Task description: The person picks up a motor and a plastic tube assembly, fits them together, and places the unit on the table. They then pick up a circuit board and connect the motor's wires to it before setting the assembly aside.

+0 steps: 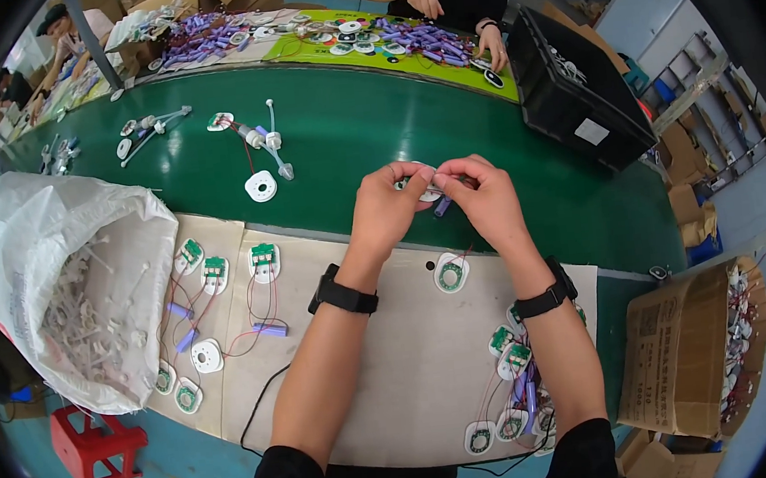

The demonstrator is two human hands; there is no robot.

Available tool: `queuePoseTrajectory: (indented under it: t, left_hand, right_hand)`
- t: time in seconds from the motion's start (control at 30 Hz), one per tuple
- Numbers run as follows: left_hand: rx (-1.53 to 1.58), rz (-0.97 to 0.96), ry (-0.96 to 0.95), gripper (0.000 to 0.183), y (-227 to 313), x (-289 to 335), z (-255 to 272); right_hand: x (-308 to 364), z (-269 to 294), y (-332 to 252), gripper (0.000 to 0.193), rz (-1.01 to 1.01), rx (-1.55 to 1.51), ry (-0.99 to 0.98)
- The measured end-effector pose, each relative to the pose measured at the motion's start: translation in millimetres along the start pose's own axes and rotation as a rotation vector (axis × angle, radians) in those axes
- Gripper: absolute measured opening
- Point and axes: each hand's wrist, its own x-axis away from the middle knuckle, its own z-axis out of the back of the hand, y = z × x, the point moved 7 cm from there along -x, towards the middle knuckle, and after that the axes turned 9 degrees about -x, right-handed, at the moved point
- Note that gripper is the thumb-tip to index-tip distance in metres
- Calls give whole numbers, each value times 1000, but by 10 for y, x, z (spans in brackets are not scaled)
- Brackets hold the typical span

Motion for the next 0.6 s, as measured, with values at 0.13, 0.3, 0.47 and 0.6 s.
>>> queuePoseTrajectory:
  t: [0.13,0.3,0.47,0.6]
  left_hand:
    - [266,28,-43,32,-41,21,-61]
    - [401,61,-40,41,-100,2,-41]
    - [438,47,-21,41,-92,56,-52]
    - [475,38,-31,40,-69,69,-78]
  right_hand:
    - [-5,90,83,12,3,32,59]
    - [45,53,29,13,94,104,109]
    - [84,22,-105,14,89,166,125]
    - [95,-8,-198,13,180,236,144]
